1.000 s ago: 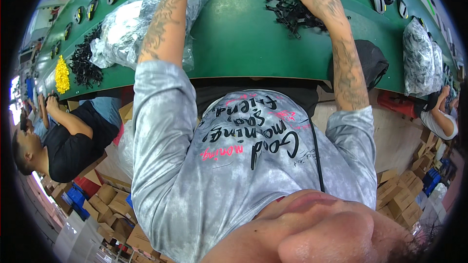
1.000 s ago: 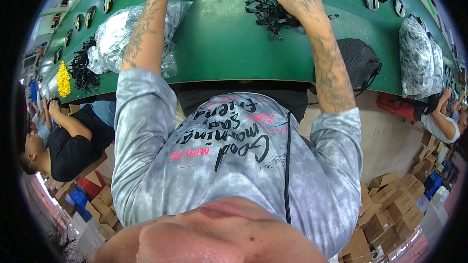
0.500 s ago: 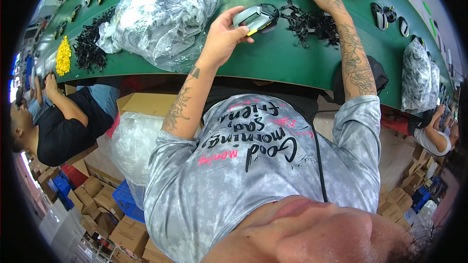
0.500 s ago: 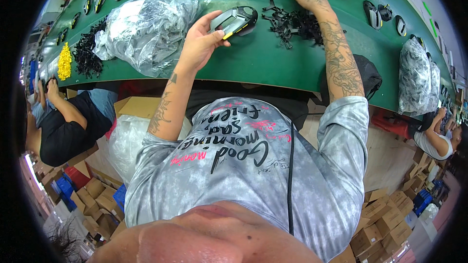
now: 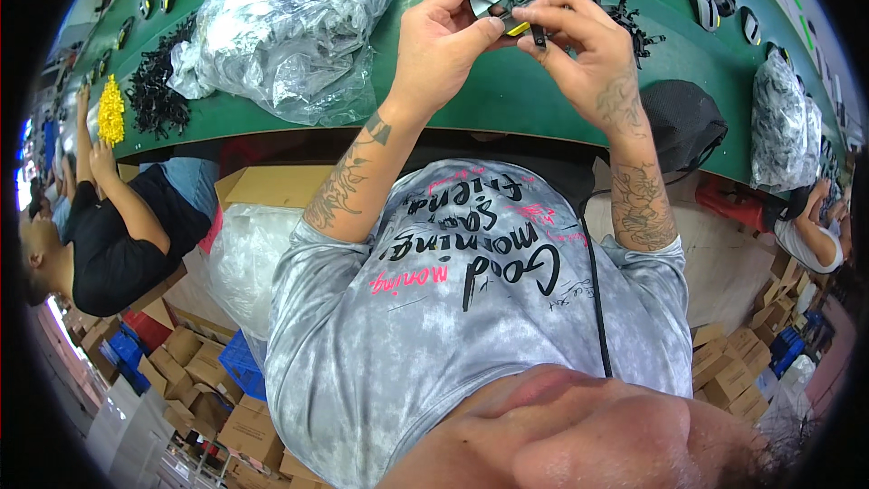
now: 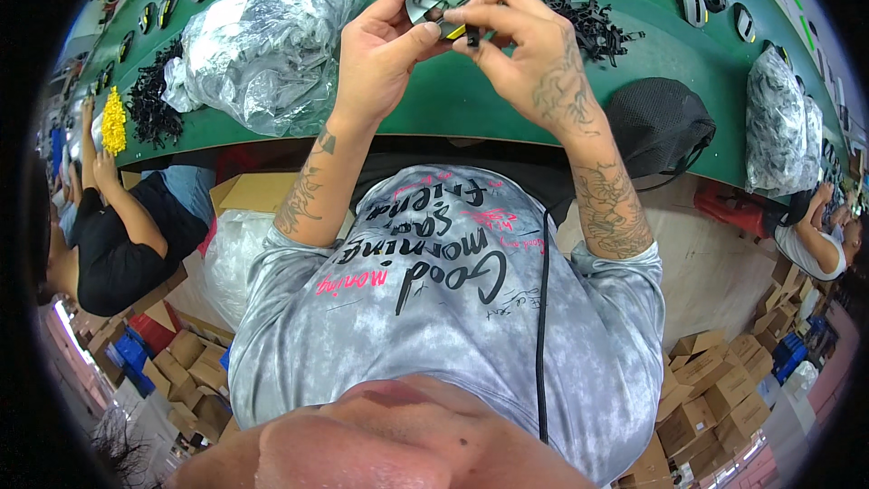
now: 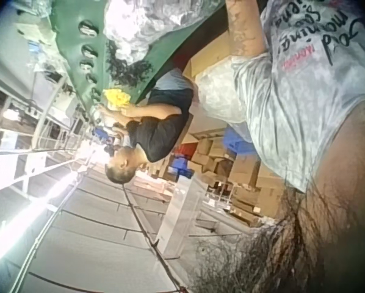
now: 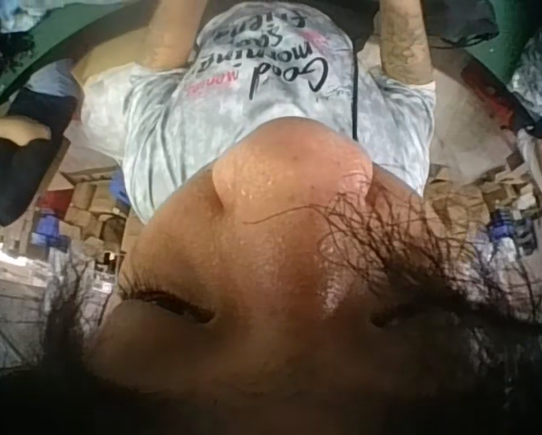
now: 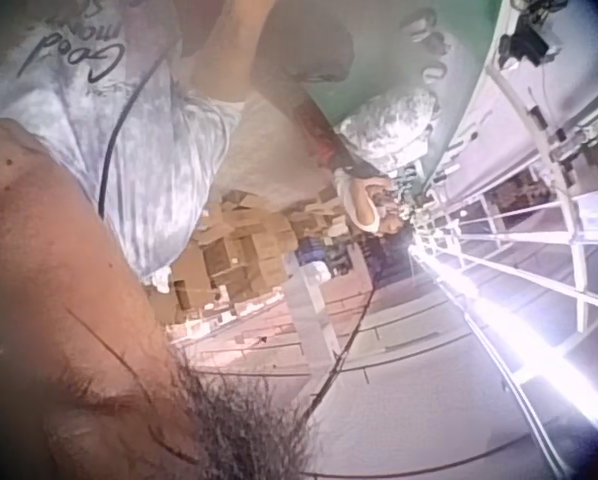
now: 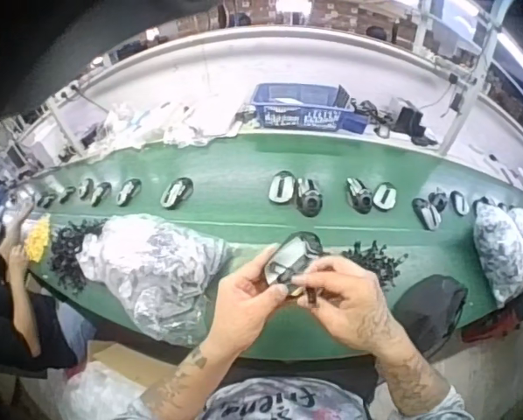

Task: The person assembles black plastic electronic components by hand, placing them into device shells and then into plastic bags.

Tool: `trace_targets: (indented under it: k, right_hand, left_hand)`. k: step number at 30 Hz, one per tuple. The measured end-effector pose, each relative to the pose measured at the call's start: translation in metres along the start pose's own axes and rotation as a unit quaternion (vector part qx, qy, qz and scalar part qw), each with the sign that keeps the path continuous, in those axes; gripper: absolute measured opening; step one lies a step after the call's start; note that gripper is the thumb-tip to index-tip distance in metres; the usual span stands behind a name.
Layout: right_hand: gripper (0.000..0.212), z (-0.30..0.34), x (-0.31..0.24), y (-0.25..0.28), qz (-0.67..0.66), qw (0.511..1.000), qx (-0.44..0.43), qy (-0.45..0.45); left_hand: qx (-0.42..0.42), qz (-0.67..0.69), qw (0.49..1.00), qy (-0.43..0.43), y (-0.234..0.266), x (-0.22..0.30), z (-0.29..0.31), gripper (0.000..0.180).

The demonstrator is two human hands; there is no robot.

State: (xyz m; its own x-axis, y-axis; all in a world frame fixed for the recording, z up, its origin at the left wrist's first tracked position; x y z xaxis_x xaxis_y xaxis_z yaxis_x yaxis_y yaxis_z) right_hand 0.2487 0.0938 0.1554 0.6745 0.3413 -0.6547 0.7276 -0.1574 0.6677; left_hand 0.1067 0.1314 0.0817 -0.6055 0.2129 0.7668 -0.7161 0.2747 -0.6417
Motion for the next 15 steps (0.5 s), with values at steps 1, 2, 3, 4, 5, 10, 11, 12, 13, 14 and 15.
trace_targets:
  k: [1,2,3,4,5,10,11,12,13,14,15]
  right_hand:
    - [0.026,0.003,0.0,0.003,-0.026,1.0,-0.008,0.015]
    - [0.025,0.006,-0.003,0.006,-0.052,0.998,-0.016,0.03]
    - [0.023,0.008,0.004,0.008,-0.139,0.99,-0.014,-0.023]
    - [0.023,0.007,0.004,0.01,-0.139,0.99,-0.015,-0.022]
    - [0.023,0.007,0.014,0.007,-0.186,0.979,-0.031,-0.075]
    - [0.027,0.009,0.039,-0.006,-0.372,0.911,0.026,-0.176]
    - [0.026,0.009,0.041,-0.01,-0.375,0.906,0.034,-0.194]
    - [0.026,0.009,0.041,-0.013,-0.375,0.906,0.034,-0.194]
    - [0.025,0.009,0.044,-0.014,-0.378,0.904,0.056,-0.193]
    - [0.024,0.01,0.047,-0.013,-0.381,0.901,0.077,-0.192]
    - [0.024,0.011,0.048,-0.014,-0.38,0.902,0.077,-0.191]
  left_hand:
    - [-0.006,-0.005,1.0,-0.005,-0.002,0.002,0.001,0.057]
    - [-0.012,-0.008,1.0,-0.01,-0.005,0.004,0.001,0.056]
    - [-0.012,-0.008,1.0,-0.01,-0.006,0.004,0.002,0.056]
    - [-0.018,-0.008,1.0,-0.022,-0.008,0.007,0.003,0.056]
    - [-0.026,-0.008,0.999,-0.032,-0.011,0.009,0.004,0.055]
    - [-0.036,-0.036,0.998,-0.042,-0.017,0.014,0.005,0.057]
    - [-0.038,-0.042,0.998,-0.038,-0.017,0.014,0.005,0.057]
    - [-0.038,-0.042,0.998,-0.038,-0.017,0.014,0.005,0.057]
    - [-0.039,-0.031,0.998,-0.037,-0.018,0.014,0.006,0.057]
    - [-0.04,-0.019,0.998,-0.038,-0.018,0.014,0.007,0.057]
    - [-0.04,-0.019,0.998,-0.038,-0.018,0.014,0.007,0.057]
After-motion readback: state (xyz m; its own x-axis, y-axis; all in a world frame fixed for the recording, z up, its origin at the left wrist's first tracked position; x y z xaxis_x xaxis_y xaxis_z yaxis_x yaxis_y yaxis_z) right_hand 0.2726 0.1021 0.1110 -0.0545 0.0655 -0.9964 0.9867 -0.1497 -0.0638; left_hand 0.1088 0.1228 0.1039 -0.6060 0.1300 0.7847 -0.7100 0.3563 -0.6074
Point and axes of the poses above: each hand's wrist, its own z-axis away from the middle knuckle, its own y-axis out of the back of the hand, x = y × z, the point moved 10 cm from there along -z, towards the middle knuckle, and after that the axes turned 12 degrees about z, right-handed, at the moved point
